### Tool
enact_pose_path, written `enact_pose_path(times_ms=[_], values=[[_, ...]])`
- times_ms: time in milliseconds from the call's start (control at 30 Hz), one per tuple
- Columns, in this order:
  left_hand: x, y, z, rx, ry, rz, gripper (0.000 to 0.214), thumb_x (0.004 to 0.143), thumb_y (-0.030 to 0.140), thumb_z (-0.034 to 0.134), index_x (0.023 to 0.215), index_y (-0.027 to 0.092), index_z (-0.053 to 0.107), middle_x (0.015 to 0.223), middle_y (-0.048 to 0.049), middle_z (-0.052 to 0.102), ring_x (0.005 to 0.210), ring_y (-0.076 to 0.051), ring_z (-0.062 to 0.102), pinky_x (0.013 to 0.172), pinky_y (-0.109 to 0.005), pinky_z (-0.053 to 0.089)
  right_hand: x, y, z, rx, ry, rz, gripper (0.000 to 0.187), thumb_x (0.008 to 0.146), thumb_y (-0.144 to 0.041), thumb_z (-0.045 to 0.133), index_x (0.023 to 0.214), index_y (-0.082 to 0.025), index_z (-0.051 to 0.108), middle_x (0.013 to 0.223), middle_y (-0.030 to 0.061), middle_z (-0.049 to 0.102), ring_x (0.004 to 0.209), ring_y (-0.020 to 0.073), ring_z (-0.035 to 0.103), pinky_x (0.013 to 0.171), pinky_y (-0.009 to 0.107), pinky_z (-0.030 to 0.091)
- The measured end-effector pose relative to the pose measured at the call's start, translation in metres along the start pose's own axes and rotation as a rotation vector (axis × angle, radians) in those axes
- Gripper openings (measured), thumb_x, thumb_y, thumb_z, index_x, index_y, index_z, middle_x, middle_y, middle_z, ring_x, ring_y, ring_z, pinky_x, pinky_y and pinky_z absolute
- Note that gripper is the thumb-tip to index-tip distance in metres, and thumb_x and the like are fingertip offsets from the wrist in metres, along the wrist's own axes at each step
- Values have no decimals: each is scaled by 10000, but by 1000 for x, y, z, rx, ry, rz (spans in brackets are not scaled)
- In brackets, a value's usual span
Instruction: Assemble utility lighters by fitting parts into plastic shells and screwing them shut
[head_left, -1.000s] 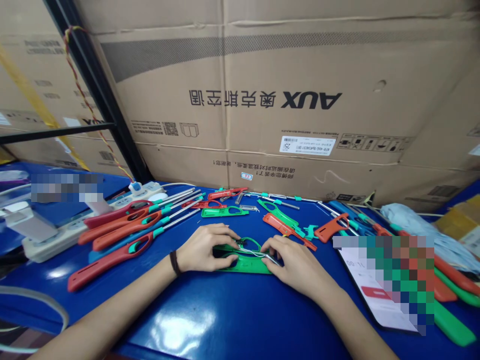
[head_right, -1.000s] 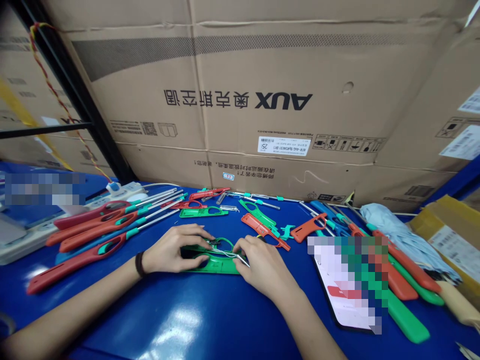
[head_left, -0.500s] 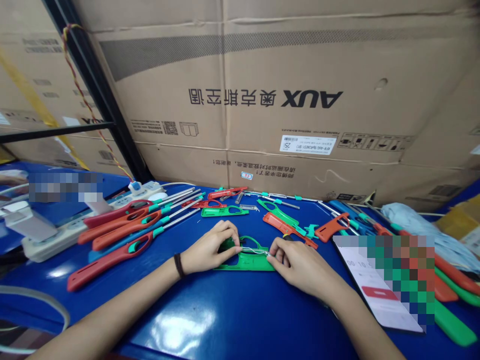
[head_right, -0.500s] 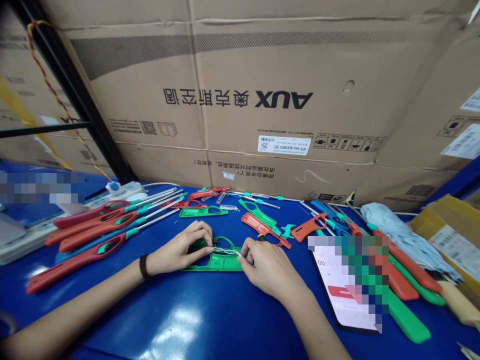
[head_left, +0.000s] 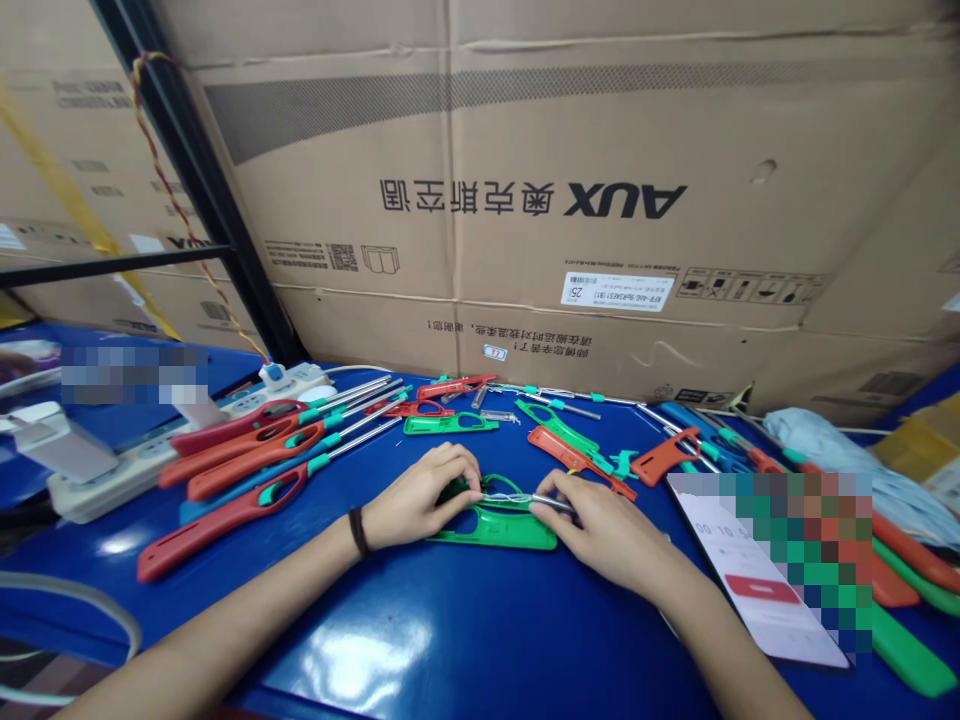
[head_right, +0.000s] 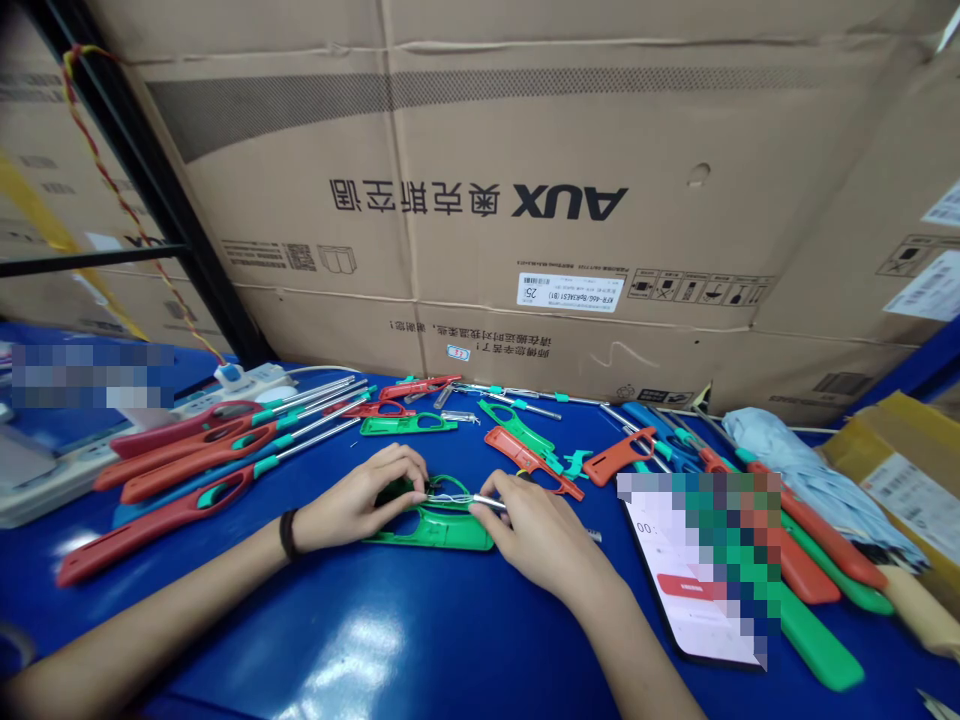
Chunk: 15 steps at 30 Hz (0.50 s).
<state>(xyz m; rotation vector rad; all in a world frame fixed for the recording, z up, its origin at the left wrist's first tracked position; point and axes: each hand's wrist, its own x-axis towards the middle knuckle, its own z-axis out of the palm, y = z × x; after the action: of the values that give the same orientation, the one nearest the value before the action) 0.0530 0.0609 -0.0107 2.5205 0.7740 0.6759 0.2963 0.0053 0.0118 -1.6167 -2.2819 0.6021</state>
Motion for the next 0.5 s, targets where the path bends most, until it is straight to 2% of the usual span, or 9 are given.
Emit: enact_pose_path(times_ms=[233, 367, 500], values=[[-1, 0, -1, 26, -18, -8, 144, 887, 325, 570, 919, 185, 565, 958, -41, 561, 922, -177, 520, 869, -301, 414, -1, -4, 0, -16, 10, -40, 130, 938, -328, 407, 956, -262, 518, 871, 2, 666, 770, 191, 621, 647, 268, 405], [-2, 0, -1, 15, -12, -30, 131, 900, 305, 541, 914, 183, 587, 967, -49, 532, 913, -173, 521, 840, -285, 438, 0, -6, 0, -11, 11, -50, 110, 921, -320, 447, 942, -264, 539, 900, -1, 669, 792, 189, 618, 664, 269, 408], [-1, 0, 0, 25, -27, 5, 139, 922, 286, 504, 908, 179, 591, 937, -50, 555, 896, -174, 518, 828, -288, 436, 0, -6, 0, -18, 9, -56, 127, 918, -343, 457, 940, -265, 555, 913, -1, 672, 797, 193, 620, 663, 277, 415]])
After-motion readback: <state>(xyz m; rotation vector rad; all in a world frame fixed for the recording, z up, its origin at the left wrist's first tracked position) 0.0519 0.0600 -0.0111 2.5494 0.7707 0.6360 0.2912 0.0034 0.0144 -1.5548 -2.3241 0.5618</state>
